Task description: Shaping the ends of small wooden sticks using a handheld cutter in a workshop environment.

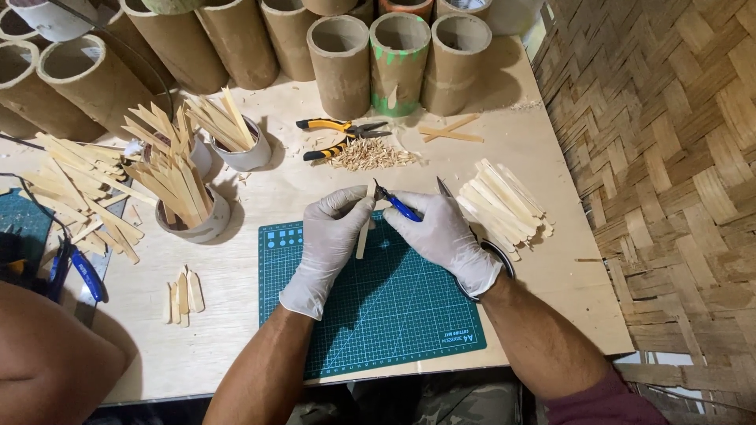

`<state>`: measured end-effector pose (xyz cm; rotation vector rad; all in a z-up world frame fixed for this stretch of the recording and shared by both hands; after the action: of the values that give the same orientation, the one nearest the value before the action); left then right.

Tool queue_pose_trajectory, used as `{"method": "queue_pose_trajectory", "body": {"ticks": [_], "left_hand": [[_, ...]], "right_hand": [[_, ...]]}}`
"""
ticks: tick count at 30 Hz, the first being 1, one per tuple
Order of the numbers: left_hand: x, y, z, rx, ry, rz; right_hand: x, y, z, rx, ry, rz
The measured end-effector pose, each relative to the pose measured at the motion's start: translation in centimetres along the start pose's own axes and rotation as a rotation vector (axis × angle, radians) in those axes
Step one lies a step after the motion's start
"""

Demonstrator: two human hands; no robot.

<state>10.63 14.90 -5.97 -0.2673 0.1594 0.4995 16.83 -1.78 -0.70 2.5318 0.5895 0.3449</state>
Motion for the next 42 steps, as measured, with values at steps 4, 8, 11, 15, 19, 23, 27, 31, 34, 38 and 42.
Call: {"method": "queue_pose_trajectory", "body": {"ticks": [4, 8, 11, 15, 19, 23, 27, 31, 34, 38, 42], "left_hand": [[0.1, 0.1, -0.4, -0.013, 0.015, -0.004], [0.1, 0.1, -0.4, -0.012, 0.013, -0.003], [0.1, 0.1, -0.2, -0.010, 0.015, -0.006], [-0.1, -0.1, 0.0, 0.005, 0.013, -0.006], [-0.2, -0.2, 0.4, 0.028, 0.011, -0.006], [-0.2, -0.1, 0.2, 0.014, 0.025, 0.000], [-0.4, -0.3, 0.5, 0.023, 0.025, -0.014], [-0.4, -0.4, 0.5, 0.012, 0.021, -0.019], [-0.4, -0.5, 0.6, 0.006, 0.006, -0.023], [-0.4, -0.5, 0.6, 0.008, 0.022, -0.029], [0.0, -0.3, 0.0, 0.020, 0.051, -0.036]], "right_hand": [[0.0, 0.0, -0.1, -0.017, 0.020, 0.008], [0.0, 0.1, -0.1, -0.020, 0.044, 0.030], [0.0, 0.1, 0.0, -0.024, 0.053, 0.040], [0.1, 0.3, 0.0, -0.019, 0.083, 0.049], [0.1, 0.3, -0.3, -0.022, 0.085, 0.051], [0.0, 0.5, -0.7, -0.026, 0.091, 0.056], [0.2, 0.6, -0.6, -0.023, 0.108, 0.058], [0.3, 0.5, -0.4, -0.021, 0.123, 0.063], [0.3, 0.5, -0.3, -0.023, 0.128, 0.071], [0.2, 0.5, -0.1, -0.042, 0.140, 0.073], [0.4, 0.5, 0.2, -0.080, 0.152, 0.067]]}}
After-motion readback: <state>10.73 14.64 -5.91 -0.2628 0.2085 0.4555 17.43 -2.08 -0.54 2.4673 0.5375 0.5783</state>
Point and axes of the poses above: each hand's wrist, its own x-axis towards the middle knuckle, its own y-axis out of the back of the hand, z = x × y, the point moved 10 cm from there along x, towards the middle knuckle, and after that the axes turned 11 degrees about y, right-handed, at the moved point
